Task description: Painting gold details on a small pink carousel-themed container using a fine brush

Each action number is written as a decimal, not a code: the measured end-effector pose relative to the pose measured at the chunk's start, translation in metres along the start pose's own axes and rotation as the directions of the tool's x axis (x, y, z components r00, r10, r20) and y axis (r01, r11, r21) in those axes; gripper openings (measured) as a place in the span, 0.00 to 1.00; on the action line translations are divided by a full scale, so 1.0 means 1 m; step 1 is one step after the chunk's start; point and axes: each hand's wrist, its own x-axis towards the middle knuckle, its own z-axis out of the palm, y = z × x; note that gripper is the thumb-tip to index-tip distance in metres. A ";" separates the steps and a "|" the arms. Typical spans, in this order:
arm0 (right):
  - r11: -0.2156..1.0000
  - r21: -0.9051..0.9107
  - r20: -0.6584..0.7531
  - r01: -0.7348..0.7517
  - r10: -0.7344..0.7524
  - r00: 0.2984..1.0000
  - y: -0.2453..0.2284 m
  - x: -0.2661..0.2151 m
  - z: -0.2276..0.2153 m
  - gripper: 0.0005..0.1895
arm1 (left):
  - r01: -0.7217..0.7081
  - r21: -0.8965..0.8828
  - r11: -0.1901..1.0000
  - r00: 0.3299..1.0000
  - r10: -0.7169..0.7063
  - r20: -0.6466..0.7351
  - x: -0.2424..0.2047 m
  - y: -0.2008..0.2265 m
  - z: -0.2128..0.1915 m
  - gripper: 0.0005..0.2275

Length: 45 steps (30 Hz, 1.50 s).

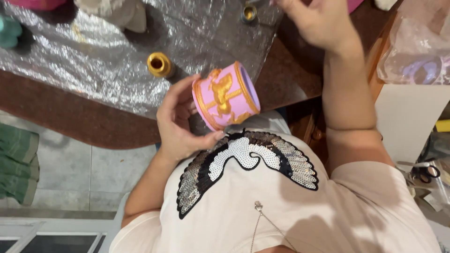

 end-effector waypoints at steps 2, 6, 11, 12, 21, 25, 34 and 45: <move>0.964 0.258 0.010 0.065 -0.069 0.998 -0.029 0.004 0.005 0.09 | 0.001 0.101 0.995 1.000 0.001 -0.022 0.001 -0.001 -0.001 0.40; 0.960 0.002 -0.071 0.280 -0.279 0.958 -0.051 0.012 0.004 0.07 | -0.079 0.186 0.979 0.997 0.079 0.007 0.003 -0.004 -0.003 0.41; 0.892 -0.042 -0.076 0.450 -0.452 0.889 -0.059 0.017 0.009 0.05 | 0.046 0.078 0.996 0.998 -0.041 -0.055 -0.001 -0.007 -0.003 0.42; 0.889 -0.047 -0.080 0.455 -0.457 0.886 -0.058 0.018 0.011 0.05 | 0.038 0.081 0.996 0.998 -0.034 -0.051 0.001 -0.006 -0.003 0.42; 0.902 -0.008 -0.078 0.431 -0.430 0.899 -0.056 0.015 0.018 0.05 | 0.059 0.055 0.997 0.996 -0.055 -0.066 -0.002 -0.006 -0.003 0.42; 0.913 -0.032 -0.070 0.407 -0.408 0.910 -0.054 0.017 0.014 0.05 | 0.059 0.133 0.989 0.995 -0.048 -0.086 0.003 -0.005 -0.002 0.41; 0.821 0.565 -0.313 0.084 0.119 0.942 -0.011 -0.010 -0.007 0.10 | 0.055 0.364 0.930 0.985 0.009 -0.172 0.007 0.028 0.015 0.36; 0.813 0.390 0.381 0.433 -0.570 0.728 -0.141 -0.014 -0.007 0.07 | 0.125 0.695 0.709 0.960 0.090 -0.264 0.011 0.060 0.019 0.32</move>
